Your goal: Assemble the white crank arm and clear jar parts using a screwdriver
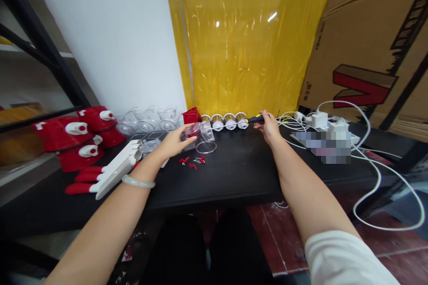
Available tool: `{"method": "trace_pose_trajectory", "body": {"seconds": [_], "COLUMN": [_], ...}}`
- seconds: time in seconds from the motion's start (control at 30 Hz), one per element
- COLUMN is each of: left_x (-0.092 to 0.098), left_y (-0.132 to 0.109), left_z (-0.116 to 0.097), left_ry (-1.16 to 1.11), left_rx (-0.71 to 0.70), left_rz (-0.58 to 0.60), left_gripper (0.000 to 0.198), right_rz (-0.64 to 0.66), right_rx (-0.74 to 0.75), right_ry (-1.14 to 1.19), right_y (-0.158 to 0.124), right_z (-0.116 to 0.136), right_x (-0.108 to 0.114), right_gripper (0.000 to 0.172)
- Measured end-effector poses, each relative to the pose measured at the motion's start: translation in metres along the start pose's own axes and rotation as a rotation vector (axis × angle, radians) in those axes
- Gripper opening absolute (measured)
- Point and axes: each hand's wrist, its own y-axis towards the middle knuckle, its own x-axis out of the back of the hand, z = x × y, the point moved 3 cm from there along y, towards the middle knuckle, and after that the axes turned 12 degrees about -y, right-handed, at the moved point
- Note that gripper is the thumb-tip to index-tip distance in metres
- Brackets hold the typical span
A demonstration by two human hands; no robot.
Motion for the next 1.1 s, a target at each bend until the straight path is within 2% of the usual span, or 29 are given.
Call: {"method": "trace_pose_trajectory", "body": {"seconds": [0.07, 0.13, 0.23, 0.3, 0.37, 0.5, 0.63, 0.73, 0.87, 1.0, 1.1], "left_x": [-0.0001, -0.0003, -0.0004, -0.0003, -0.0003, -0.0007, -0.0008, -0.0005, -0.0005, -0.001, -0.0012], "left_y": [0.0001, 0.0001, 0.0001, -0.0001, -0.0001, 0.0002, 0.0006, 0.0005, 0.0003, 0.0005, 0.0007], "left_z": [0.0001, 0.0003, 0.0007, 0.0013, 0.0022, 0.0031, 0.0018, 0.0006, 0.0003, -0.0001, -0.0001], "left_ry": [-0.002, -0.006, -0.012, -0.016, -0.021, -0.024, -0.019, -0.023, -0.018, 0.003, 0.005], "left_rx": [0.004, 0.007, -0.003, -0.008, -0.005, -0.006, -0.01, -0.009, -0.001, -0.004, -0.012], "left_rz": [0.001, 0.003, 0.004, 0.002, 0.001, 0.002, 0.0, -0.006, -0.009, -0.006, -0.016], "left_gripper": [0.06, 0.06, 0.06, 0.059, 0.059, 0.059, 0.059, 0.059, 0.058, 0.058, 0.058], "right_rz": [-0.025, -0.004, 0.042, 0.044, 0.033, -0.027, 0.02, 0.035, 0.035, -0.013, -0.002], "right_rx": [0.022, -0.025, -0.108, -0.106, -0.065, 0.026, -0.091, -0.144, -0.074, 0.044, -0.012], "right_ry": [-0.049, -0.029, 0.059, 0.086, 0.059, -0.047, 0.018, 0.067, 0.092, -0.014, 0.005], "right_y": [0.0012, 0.0018, 0.0007, -0.0005, -0.0012, -0.0002, 0.0016, 0.0011, 0.0013, 0.0033, 0.003], "right_z": [-0.0013, -0.0028, -0.0025, -0.0009, 0.0001, -0.0002, -0.0016, 0.0, 0.0005, -0.0004, -0.001], "right_x": [0.0004, 0.0001, -0.0013, -0.002, -0.0022, 0.0004, 0.001, 0.0001, -0.0006, 0.0015, 0.0014], "right_gripper": [0.035, 0.039, 0.03, 0.021, 0.019, 0.039, 0.043, 0.035, 0.018, 0.029, 0.034]}}
